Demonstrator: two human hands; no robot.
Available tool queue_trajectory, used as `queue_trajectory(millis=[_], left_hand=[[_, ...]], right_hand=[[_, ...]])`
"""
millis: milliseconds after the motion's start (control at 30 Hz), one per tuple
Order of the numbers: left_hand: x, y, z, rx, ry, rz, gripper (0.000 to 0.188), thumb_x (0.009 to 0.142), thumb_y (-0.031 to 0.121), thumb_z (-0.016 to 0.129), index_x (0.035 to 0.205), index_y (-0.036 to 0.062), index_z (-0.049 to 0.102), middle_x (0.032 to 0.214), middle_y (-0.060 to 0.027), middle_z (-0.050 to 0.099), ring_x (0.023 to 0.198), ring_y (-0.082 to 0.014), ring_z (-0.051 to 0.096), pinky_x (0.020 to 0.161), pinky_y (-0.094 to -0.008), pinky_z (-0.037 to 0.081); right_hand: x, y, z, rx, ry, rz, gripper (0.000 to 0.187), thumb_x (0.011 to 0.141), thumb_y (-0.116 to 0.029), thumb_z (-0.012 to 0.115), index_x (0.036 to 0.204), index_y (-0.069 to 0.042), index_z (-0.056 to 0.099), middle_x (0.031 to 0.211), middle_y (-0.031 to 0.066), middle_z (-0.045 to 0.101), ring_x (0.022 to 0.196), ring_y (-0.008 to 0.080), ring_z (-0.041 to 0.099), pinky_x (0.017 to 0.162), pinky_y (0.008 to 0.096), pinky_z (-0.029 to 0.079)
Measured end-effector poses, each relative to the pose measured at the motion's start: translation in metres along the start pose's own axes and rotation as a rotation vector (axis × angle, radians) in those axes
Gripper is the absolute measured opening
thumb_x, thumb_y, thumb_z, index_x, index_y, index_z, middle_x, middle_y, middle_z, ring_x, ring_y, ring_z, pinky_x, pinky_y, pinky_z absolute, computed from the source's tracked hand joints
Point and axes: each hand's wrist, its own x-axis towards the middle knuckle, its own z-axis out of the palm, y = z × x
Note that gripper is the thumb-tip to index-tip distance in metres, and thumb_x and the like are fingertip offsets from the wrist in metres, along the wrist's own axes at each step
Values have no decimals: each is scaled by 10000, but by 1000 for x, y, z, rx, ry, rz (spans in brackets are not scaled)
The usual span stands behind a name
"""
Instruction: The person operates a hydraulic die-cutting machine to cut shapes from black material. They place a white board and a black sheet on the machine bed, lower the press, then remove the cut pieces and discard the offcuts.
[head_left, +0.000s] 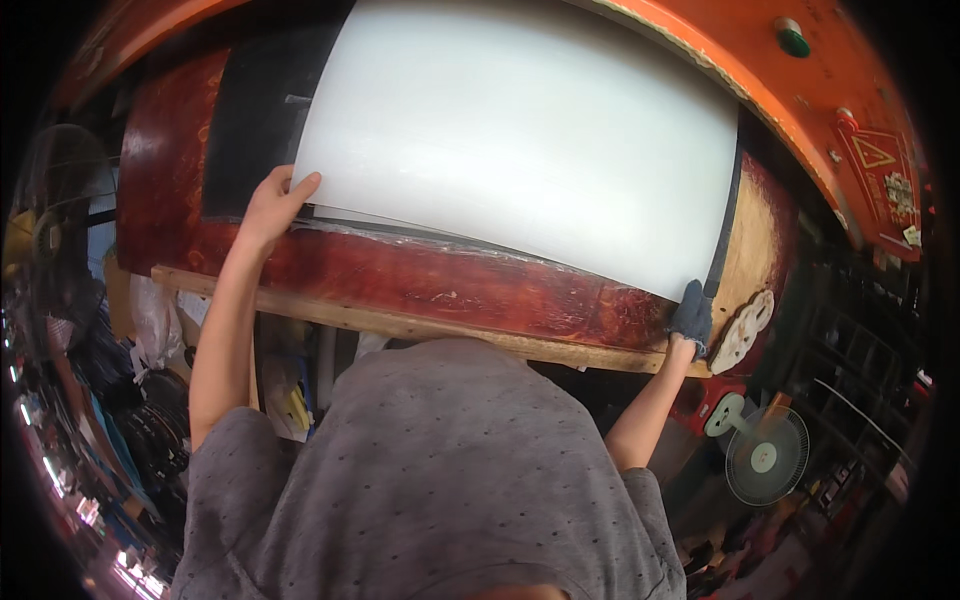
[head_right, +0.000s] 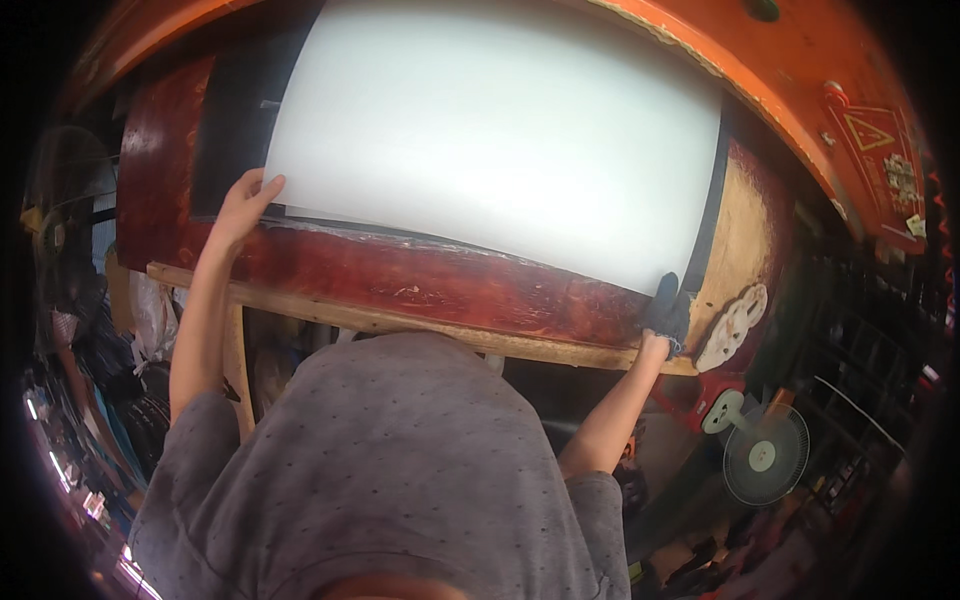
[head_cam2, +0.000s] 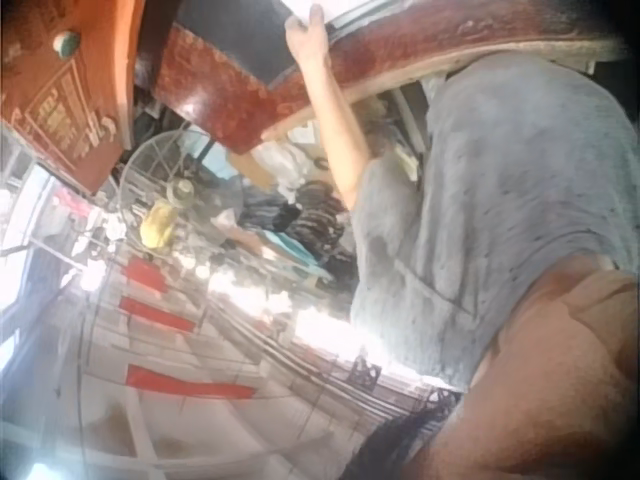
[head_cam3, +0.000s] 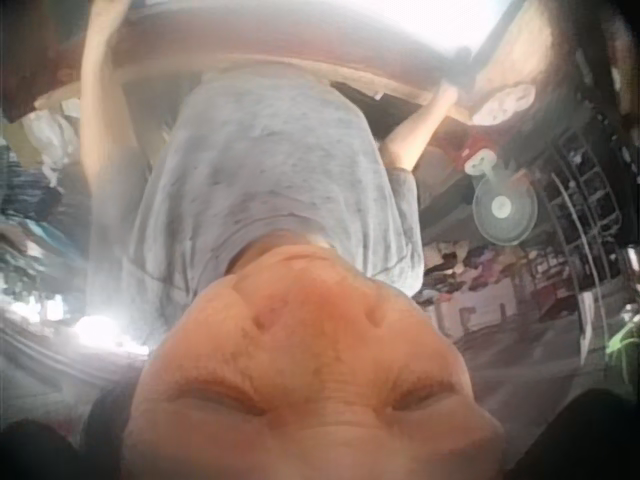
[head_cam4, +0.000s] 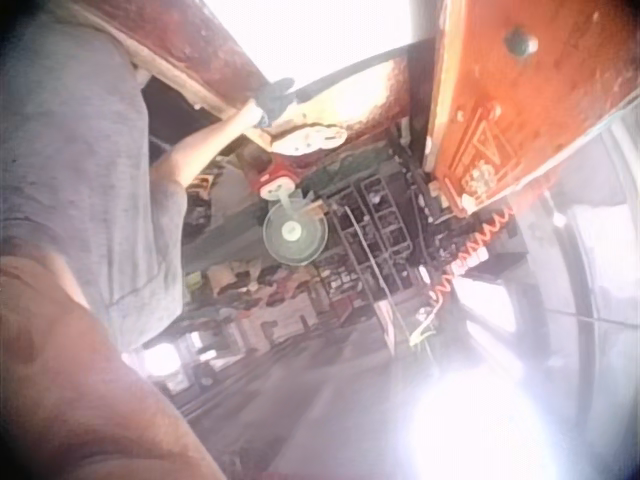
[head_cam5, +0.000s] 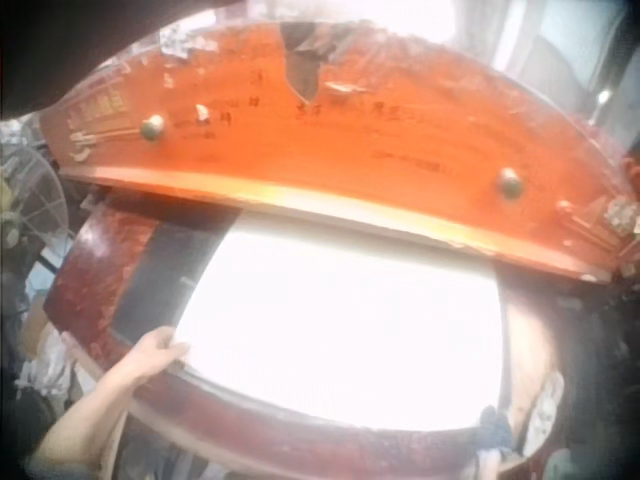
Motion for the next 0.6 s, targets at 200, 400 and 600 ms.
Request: queue_trajectory(millis=[200, 400, 600], left_hand=[[18, 17, -9, 35, 20, -295, 572, 822, 638, 503, 910, 80, 591, 740, 22, 478, 699, -100, 422, 631, -261, 342], [36, 10, -7, 4, -28, -401, 584, 843, 678, 410, 885, 137, 627, 646, 57, 422, 589, -75, 291, 578, -270, 213], [37, 17, -7, -149, 0, -426, 696, 853, 673, 357, 1299, 161, 508, 1171, -31, 566, 1025, -167, 434, 803, -370, 263]], right_hand=[[16, 14, 32, 564, 115, 148, 575, 909, -417, 474, 1166, 91, 552, 1073, 138, 638, 921, 238, 582, 829, 353, 442], [31, 29, 52, 1072, 122, 358, 524, 897, -455, 481, 1120, 11, 570, 964, 95, 632, 755, 194, 537, 666, 324, 396], [28, 24, 28, 1426, 100, 516, 474, 884, -492, 489, 1073, -68, 588, 855, 52, 627, 589, 150, 493, 502, 294, 350]])
